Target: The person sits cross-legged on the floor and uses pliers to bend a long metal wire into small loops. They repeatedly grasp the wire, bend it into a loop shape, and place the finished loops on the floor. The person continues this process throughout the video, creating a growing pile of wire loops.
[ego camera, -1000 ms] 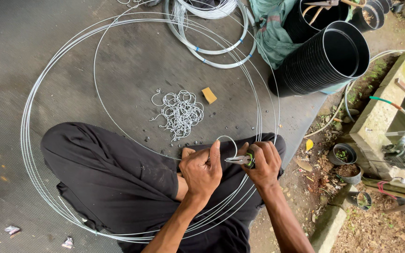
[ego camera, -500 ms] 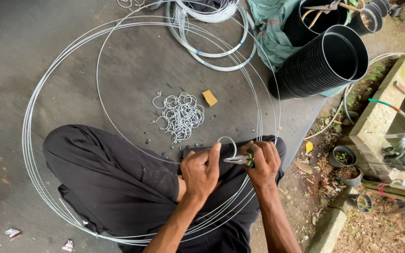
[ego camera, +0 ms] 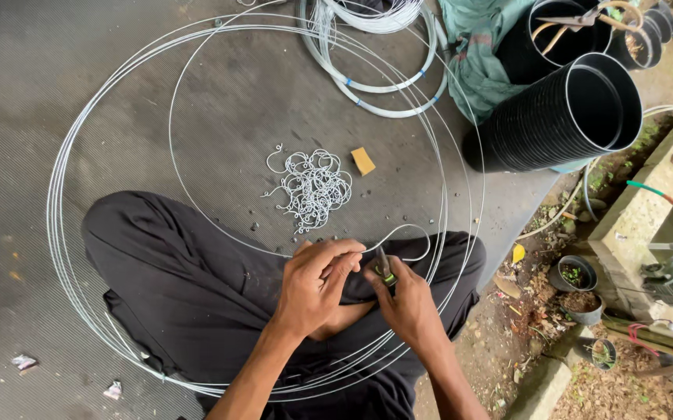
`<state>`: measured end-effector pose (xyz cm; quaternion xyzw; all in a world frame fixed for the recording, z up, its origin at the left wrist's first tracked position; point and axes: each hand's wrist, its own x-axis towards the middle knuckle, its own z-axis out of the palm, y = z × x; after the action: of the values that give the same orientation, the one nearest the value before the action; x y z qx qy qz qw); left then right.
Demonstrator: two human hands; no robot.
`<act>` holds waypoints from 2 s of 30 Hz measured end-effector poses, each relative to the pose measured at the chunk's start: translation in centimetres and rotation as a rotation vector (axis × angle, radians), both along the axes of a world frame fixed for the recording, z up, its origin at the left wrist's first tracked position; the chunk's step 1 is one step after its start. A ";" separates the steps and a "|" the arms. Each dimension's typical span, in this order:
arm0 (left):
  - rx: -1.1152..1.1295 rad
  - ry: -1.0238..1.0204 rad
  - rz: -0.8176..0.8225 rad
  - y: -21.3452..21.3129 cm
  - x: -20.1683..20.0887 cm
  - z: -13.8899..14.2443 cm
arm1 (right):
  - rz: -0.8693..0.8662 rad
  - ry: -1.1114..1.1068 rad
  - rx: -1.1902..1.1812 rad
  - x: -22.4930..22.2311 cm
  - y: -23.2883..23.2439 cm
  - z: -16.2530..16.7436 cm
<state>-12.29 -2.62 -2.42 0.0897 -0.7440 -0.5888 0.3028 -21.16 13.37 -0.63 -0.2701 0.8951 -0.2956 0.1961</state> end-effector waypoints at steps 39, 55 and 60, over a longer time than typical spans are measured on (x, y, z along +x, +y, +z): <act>-0.065 -0.085 0.067 0.4 -0.8 0.4 | -0.064 0.201 -0.241 1.6 0.7 -1.8; 0.123 -0.233 -0.004 -1.0 -1.0 1.7 | -0.105 0.413 -0.164 2.3 1.5 -2.3; 0.095 -0.180 0.035 -1.4 -1.5 2.7 | 0.165 0.691 -0.076 0.6 1.8 -1.7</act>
<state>-13.75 -4.06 0.26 0.1695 -0.7376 -0.6078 0.2405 -20.58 15.13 -2.30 -0.4327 0.8720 -0.2033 -0.1050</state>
